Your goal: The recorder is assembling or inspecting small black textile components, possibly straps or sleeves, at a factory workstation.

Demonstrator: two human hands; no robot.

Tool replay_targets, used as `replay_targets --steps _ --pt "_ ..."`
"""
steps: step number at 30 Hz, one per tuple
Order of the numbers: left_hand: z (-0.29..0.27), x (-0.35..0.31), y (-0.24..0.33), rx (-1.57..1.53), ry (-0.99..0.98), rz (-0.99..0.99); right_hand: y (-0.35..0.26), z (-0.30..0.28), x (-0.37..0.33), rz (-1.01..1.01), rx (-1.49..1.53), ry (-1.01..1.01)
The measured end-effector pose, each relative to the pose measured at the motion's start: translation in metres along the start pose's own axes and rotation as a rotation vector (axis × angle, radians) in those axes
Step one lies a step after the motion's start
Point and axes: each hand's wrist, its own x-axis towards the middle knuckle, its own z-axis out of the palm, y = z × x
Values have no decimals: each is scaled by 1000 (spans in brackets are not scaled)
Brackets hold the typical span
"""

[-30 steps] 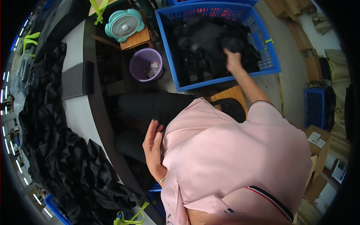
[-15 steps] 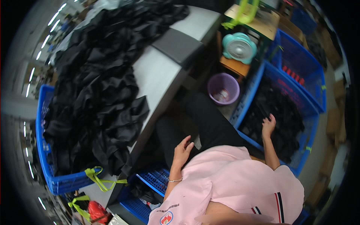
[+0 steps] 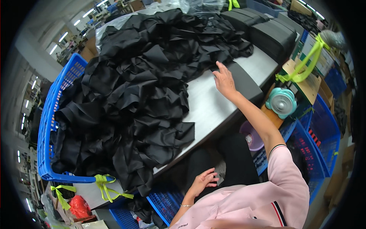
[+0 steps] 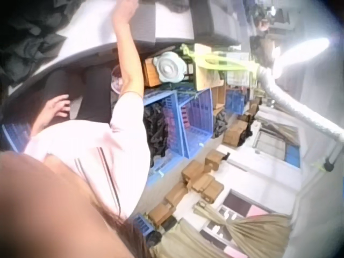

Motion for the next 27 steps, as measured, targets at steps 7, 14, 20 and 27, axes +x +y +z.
replay_targets --steps 7,14,20,27 --pt "-4 2 18 -109 -101 -79 44 55 53 166 -340 -374" --pt "-12 7 17 -111 -103 -69 -10 -29 74 -143 -26 5" --pt "-3 11 11 -45 -65 -26 55 13 78 -134 -282 72" --pt "-6 14 -6 -82 -114 -33 92 59 97 -159 -368 74"
